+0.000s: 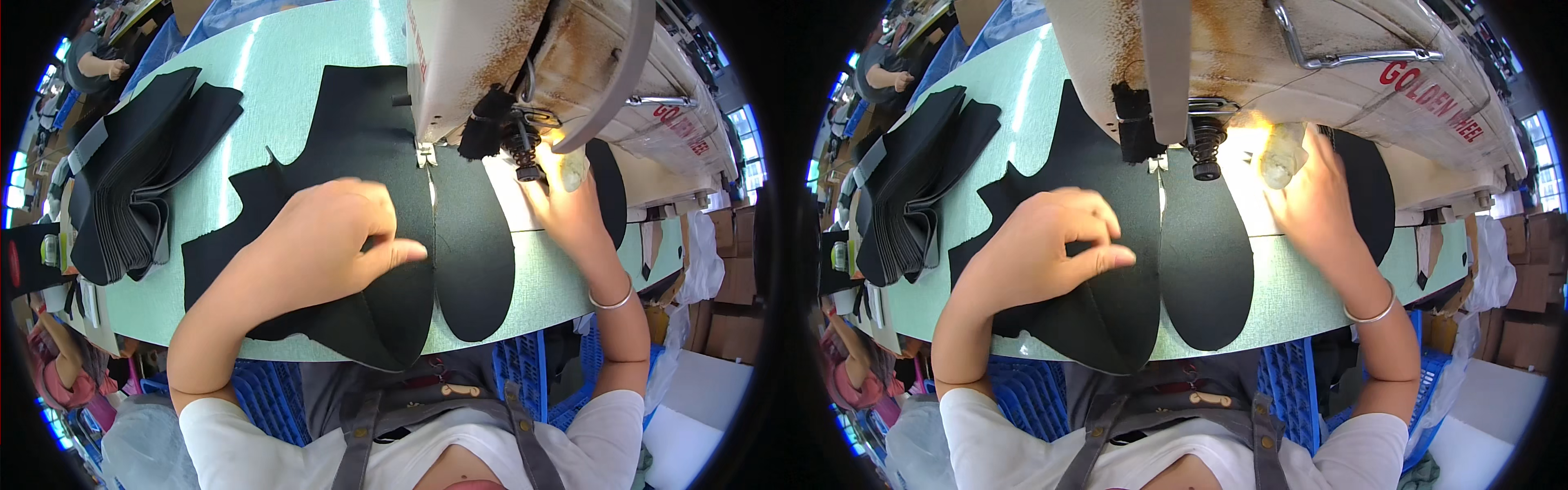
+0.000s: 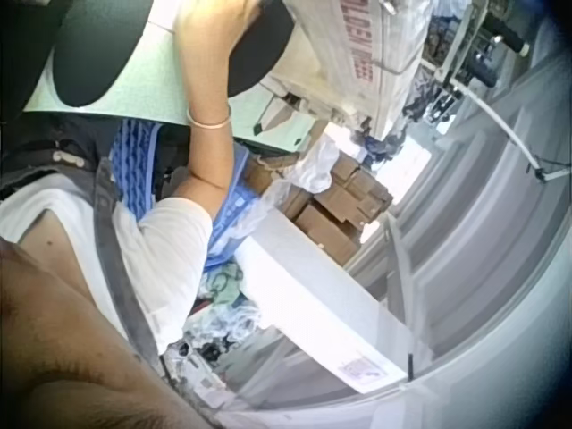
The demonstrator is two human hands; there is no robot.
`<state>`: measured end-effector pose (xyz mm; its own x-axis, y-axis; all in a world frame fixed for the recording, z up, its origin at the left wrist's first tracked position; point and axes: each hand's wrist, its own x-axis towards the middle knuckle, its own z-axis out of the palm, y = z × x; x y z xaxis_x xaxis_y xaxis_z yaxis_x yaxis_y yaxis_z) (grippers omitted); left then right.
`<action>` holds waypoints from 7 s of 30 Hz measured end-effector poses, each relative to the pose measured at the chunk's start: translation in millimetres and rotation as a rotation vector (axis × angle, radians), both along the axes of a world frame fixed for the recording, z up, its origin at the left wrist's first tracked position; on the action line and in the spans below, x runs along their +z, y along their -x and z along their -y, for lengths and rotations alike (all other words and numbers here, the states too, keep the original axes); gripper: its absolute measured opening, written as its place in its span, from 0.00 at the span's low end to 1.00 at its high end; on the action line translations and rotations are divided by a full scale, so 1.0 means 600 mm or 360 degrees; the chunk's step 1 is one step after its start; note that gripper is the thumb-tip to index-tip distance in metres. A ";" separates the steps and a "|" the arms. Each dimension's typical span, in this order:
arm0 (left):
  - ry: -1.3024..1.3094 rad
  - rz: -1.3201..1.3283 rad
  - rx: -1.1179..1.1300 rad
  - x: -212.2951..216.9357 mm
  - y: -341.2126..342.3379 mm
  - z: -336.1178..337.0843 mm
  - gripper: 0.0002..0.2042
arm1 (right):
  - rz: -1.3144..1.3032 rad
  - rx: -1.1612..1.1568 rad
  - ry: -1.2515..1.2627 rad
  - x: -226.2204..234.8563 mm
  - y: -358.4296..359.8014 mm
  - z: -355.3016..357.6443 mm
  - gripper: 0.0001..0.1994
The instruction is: The person aligns and stitches shoe fabric pieces together using a sewing machine, repeating the process with multiple pieces.
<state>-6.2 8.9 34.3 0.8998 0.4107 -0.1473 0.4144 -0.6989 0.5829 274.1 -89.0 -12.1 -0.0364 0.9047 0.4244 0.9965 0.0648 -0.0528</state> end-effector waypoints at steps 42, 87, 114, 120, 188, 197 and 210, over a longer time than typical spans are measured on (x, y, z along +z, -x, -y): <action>-0.0220 -0.0082 -0.0479 -0.032 0.019 0.017 0.59 | -0.0146 0.0646 0.0257 -0.014 0.084 -0.005 0.24; -0.0406 0.0228 -0.0411 -0.036 0.001 0.008 0.13 | -0.0338 0.0840 0.0194 -0.021 0.035 -0.036 0.18; -0.1158 0.0357 -0.0233 -0.061 -0.033 -0.006 0.09 | 0.0016 0.0829 0.0002 -0.050 0.016 -0.053 0.18; -0.1492 0.0376 -0.0290 -0.073 -0.032 -0.001 0.06 | 0.0210 0.0776 -0.0005 -0.064 0.006 -0.047 0.18; -0.1370 0.0754 -0.0053 -0.103 -0.053 -0.009 0.04 | 0.0559 0.0758 0.0038 -0.014 0.058 -0.039 0.24; -0.1153 0.0480 -0.0166 -0.076 -0.029 0.002 0.12 | 0.0063 0.1057 0.0018 -0.004 0.052 -0.033 0.20; -0.1072 0.0537 0.0020 -0.103 -0.049 0.026 0.11 | 0.0043 0.1008 -0.0100 -0.028 0.074 -0.033 0.13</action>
